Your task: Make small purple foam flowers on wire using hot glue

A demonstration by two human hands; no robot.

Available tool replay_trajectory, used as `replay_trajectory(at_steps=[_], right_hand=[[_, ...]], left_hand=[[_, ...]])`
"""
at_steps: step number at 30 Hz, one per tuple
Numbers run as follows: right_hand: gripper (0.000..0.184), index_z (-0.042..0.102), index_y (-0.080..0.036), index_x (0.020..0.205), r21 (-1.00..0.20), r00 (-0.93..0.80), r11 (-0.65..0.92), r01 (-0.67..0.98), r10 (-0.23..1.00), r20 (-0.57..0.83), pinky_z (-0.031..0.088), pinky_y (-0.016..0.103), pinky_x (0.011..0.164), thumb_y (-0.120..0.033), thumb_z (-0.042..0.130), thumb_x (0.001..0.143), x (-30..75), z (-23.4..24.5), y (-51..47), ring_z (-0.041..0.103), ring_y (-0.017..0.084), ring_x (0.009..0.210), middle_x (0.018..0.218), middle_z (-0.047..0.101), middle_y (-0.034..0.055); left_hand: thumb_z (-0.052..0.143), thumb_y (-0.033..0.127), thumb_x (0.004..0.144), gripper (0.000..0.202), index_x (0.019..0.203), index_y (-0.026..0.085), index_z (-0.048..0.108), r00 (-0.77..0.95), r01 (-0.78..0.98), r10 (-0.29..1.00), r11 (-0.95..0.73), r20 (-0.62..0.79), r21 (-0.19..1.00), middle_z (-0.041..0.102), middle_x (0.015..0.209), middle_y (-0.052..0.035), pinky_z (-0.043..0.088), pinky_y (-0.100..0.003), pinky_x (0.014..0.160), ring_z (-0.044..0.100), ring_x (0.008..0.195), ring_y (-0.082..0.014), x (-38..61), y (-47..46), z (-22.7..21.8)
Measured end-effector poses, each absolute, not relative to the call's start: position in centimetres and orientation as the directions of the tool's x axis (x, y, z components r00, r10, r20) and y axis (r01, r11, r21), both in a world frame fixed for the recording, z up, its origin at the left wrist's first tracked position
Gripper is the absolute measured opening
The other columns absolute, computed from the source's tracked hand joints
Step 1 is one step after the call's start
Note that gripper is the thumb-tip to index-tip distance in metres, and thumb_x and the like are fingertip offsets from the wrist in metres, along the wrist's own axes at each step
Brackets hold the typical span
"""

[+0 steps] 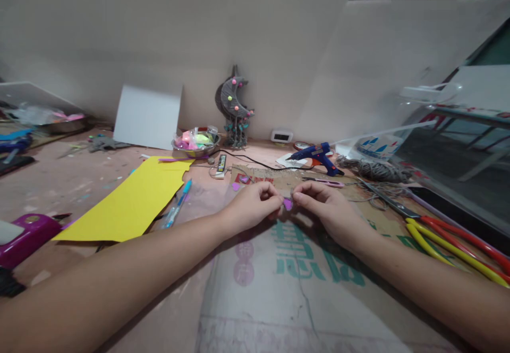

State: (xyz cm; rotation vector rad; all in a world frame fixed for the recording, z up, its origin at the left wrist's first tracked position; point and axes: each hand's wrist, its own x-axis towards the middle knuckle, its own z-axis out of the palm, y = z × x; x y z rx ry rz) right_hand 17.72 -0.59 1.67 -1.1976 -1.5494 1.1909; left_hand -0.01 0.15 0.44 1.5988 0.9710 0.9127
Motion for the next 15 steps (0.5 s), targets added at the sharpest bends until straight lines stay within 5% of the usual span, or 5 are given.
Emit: replay_trajectory(at_steps=[15], right_hand=[[0.032,0.063,-0.015,0.075,-0.942,-0.252,0.099,0.321,0.967,0.016,0.04,0.024,0.055,-0.047,0.063,0.073,17.74,1.36,-0.38,0.053,0.012,0.059,0.069,0.062,0.0027]], left_hand=[[0.054,0.024,0.075,0.011,0.069,0.016,0.049,0.434,0.075,0.897,-0.13,0.085,0.989,0.056,0.056,0.0036,0.037,-0.017,0.048,0.048,0.048,-0.0063,0.07,0.05,0.59]])
